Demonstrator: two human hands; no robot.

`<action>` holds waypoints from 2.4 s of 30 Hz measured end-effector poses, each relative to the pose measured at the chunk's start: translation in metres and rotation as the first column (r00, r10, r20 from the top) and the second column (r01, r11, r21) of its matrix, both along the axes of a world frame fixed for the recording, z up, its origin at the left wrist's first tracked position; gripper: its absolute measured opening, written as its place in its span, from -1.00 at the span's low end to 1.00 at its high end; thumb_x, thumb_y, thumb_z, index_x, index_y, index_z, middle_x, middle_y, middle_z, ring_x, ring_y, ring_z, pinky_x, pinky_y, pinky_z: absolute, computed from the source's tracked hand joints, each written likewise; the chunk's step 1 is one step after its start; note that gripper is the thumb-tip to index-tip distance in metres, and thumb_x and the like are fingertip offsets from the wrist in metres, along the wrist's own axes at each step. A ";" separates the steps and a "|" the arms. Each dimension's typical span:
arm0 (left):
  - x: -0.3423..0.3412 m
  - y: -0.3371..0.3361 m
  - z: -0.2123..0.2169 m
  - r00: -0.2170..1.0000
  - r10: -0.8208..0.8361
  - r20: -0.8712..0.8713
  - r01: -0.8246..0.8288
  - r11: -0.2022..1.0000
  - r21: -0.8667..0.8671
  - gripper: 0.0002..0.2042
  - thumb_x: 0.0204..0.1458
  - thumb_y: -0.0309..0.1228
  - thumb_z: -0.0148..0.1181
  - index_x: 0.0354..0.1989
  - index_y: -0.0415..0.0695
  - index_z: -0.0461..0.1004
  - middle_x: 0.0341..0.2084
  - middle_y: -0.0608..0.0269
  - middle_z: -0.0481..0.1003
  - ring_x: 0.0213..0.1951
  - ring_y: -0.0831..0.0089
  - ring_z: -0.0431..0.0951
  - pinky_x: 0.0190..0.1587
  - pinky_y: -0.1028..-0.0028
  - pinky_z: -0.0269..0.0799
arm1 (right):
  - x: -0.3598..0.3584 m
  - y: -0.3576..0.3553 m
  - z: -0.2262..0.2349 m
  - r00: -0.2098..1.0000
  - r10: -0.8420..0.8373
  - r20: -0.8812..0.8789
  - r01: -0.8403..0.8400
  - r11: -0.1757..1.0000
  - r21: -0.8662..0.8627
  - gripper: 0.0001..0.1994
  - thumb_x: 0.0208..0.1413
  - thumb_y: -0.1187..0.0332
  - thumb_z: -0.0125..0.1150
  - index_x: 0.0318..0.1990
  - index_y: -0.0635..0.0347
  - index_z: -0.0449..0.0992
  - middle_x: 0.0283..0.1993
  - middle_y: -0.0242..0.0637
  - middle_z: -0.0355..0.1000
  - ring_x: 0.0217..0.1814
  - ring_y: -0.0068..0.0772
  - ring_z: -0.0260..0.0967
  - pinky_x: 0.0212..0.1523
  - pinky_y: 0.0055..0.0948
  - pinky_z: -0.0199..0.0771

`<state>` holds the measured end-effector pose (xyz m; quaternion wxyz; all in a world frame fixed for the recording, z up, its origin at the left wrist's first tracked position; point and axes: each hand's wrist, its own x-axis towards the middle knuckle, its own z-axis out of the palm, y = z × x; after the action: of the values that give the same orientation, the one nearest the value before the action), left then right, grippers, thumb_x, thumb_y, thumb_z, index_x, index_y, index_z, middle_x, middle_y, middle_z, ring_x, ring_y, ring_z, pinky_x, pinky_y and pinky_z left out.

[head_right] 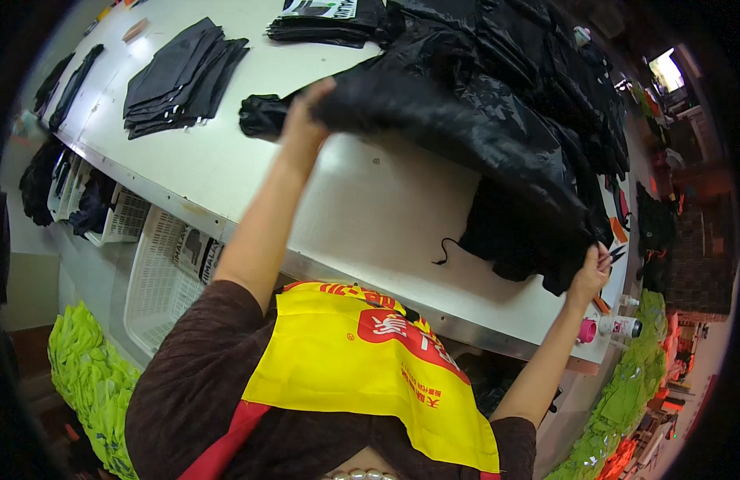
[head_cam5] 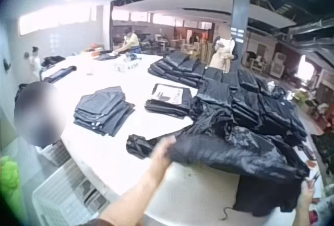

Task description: The person folds a black jacket on a white table. They smooth the fabric, fold the sleeves inward, fold the body in half, then fold it again into a compact rectangle and place it on a stack of similar folded items.

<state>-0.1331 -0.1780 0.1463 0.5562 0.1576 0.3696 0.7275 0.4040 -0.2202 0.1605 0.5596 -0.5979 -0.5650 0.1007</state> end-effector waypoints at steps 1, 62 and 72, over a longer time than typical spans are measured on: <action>-0.023 0.001 0.032 0.996 0.081 -0.028 -0.077 0.991 0.107 -0.90 -0.05 -0.58 0.07 -0.44 -0.10 0.29 -0.45 0.34 0.40 -0.52 0.59 0.31 -0.50 0.63 0.19 | 0.003 -0.001 0.009 0.999 0.010 0.033 -0.012 0.998 0.054 -0.80 0.11 0.36 0.14 -0.23 0.36 0.47 -0.27 -0.38 0.39 -0.21 -0.57 0.26 -0.08 -0.57 0.22; -0.110 -0.080 -0.111 0.190 -0.451 -0.872 -0.329 0.808 -0.489 -0.53 -0.15 0.01 0.22 -0.49 -0.26 0.44 -0.54 -0.05 0.49 -0.41 0.04 0.50 -0.32 0.26 0.37 | -0.194 0.083 -0.075 0.778 0.286 0.559 0.041 0.865 -0.500 -0.72 0.09 0.39 -0.06 -0.02 0.13 0.38 -0.23 -0.08 0.47 -0.21 0.00 0.43 -0.23 -0.20 0.41; -0.146 -0.076 -0.137 -0.142 -0.298 -0.944 -0.398 0.890 -0.222 -0.70 0.09 -0.20 0.00 -0.40 -0.24 0.40 -0.48 -0.23 0.45 -0.33 -0.18 0.43 -0.30 0.08 0.34 | -0.273 -0.009 -0.132 0.285 0.682 0.674 -0.569 0.686 -0.453 -0.59 0.06 0.32 0.08 0.11 0.07 0.33 0.22 -0.15 0.18 0.29 -0.12 0.05 0.22 0.02 -0.03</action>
<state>-0.2796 -0.2542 0.0089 0.0689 0.5020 0.8205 0.2645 0.1310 -0.2296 0.0283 0.1152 -0.3370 -0.9322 0.0644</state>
